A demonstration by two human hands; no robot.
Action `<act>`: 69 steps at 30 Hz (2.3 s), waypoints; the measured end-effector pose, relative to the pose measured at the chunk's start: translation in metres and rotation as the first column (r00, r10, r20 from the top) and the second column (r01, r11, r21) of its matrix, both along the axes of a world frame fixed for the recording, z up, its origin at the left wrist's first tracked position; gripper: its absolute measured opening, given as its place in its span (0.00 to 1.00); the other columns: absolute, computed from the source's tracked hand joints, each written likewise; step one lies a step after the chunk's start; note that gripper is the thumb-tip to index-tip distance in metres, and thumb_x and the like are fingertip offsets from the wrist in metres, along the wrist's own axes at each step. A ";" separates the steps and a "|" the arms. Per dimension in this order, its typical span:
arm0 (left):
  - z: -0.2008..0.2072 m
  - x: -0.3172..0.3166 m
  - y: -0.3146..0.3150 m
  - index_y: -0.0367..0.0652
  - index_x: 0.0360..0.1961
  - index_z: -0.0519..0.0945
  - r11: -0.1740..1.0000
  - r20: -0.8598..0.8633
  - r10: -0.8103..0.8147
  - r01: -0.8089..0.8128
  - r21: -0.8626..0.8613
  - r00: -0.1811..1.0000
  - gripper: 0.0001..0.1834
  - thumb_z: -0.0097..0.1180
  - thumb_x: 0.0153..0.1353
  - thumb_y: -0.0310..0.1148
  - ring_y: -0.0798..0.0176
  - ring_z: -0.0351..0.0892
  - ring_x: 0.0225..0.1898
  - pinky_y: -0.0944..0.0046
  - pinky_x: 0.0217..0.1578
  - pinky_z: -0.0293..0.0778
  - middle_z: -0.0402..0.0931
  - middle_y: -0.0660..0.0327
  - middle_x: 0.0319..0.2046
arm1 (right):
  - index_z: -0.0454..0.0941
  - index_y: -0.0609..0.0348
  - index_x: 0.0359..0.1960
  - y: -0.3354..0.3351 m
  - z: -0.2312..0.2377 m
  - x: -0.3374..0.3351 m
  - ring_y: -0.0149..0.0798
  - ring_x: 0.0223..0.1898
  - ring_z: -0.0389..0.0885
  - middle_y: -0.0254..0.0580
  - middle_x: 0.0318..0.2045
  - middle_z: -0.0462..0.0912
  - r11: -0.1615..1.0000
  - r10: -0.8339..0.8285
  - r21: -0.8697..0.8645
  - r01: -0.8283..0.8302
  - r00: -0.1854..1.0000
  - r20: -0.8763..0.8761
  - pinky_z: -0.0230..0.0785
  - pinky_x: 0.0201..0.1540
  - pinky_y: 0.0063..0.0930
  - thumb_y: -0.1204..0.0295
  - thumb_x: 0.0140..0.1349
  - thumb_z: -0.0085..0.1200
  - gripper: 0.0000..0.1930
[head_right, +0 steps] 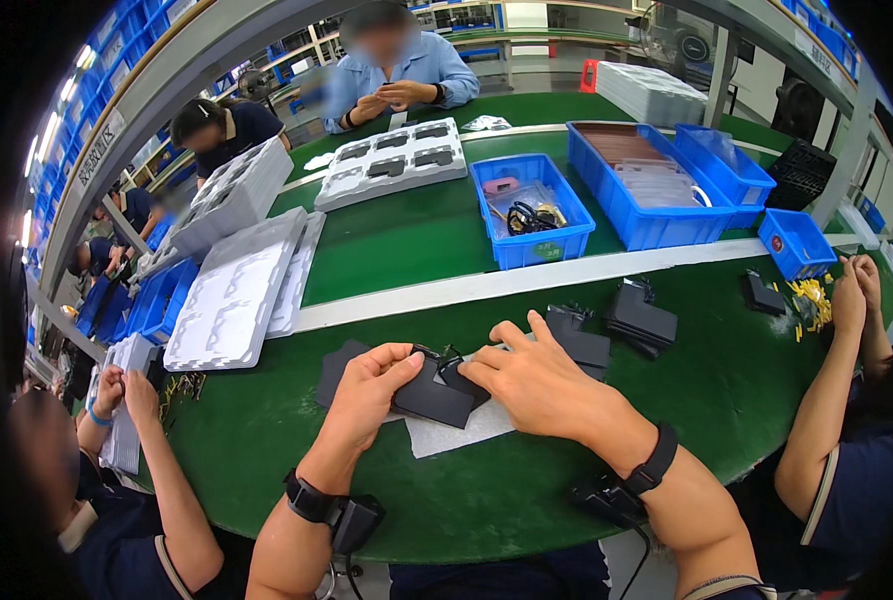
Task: Assembling small plastic housing components and applying adhesive strips at an industrial workstation.
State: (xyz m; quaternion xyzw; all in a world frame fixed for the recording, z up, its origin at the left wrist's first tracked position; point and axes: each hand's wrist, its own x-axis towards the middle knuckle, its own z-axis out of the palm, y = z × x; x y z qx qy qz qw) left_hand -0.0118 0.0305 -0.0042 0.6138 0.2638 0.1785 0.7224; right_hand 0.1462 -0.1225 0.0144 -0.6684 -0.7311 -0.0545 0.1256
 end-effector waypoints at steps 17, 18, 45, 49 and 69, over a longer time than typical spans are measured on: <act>0.011 0.000 -0.009 0.35 0.45 0.76 0.985 -0.046 -0.154 0.157 0.068 0.987 0.12 0.56 0.61 0.27 0.75 0.76 0.35 0.74 0.37 0.72 0.79 0.64 0.35 | 0.73 0.56 0.29 0.002 0.001 0.001 0.44 0.39 0.72 0.40 0.32 0.74 0.994 0.101 -0.012 -0.112 0.933 -0.345 0.62 0.40 0.35 0.79 0.42 0.60 0.11; 0.011 -0.001 -0.009 0.35 0.45 0.76 0.985 -0.048 -0.153 0.156 0.068 0.987 0.12 0.56 0.61 0.27 0.75 0.76 0.35 0.74 0.37 0.72 0.79 0.64 0.35 | 0.73 0.56 0.30 0.003 0.000 0.000 0.45 0.38 0.73 0.40 0.32 0.73 0.995 0.082 -0.014 -0.095 0.917 -0.389 0.64 0.38 0.36 0.80 0.41 0.61 0.13; 0.017 -0.003 -0.009 0.39 0.38 0.78 0.985 0.084 0.011 -0.025 0.173 0.996 0.09 0.61 0.58 0.30 0.78 0.72 0.29 0.76 0.29 0.67 0.78 0.67 0.29 | 0.76 0.63 0.32 0.006 0.003 0.000 0.26 0.25 0.74 0.37 0.26 0.81 0.926 -0.128 0.134 0.352 0.631 -0.765 0.66 0.29 0.22 0.77 0.49 0.62 0.09; 0.019 -0.004 -0.010 0.40 0.37 0.78 0.993 0.098 0.033 -0.043 0.107 0.995 0.09 0.61 0.58 0.31 0.78 0.70 0.26 0.77 0.25 0.64 0.77 0.69 0.27 | 0.77 0.63 0.33 0.007 0.001 0.000 0.27 0.24 0.75 0.37 0.26 0.81 0.919 -0.038 0.258 0.299 0.716 -0.697 0.66 0.27 0.22 0.77 0.49 0.62 0.09; 0.016 -0.004 -0.009 0.40 0.39 0.78 0.989 0.114 -0.093 0.105 -0.101 0.989 0.10 0.61 0.58 0.31 0.80 0.67 0.19 0.80 0.18 0.61 0.76 0.69 0.26 | 0.77 0.65 0.35 0.008 -0.002 -0.001 0.36 0.31 0.81 0.43 0.28 0.82 0.849 -0.003 0.467 0.248 0.885 -0.465 0.72 0.30 0.25 0.80 0.49 0.61 0.11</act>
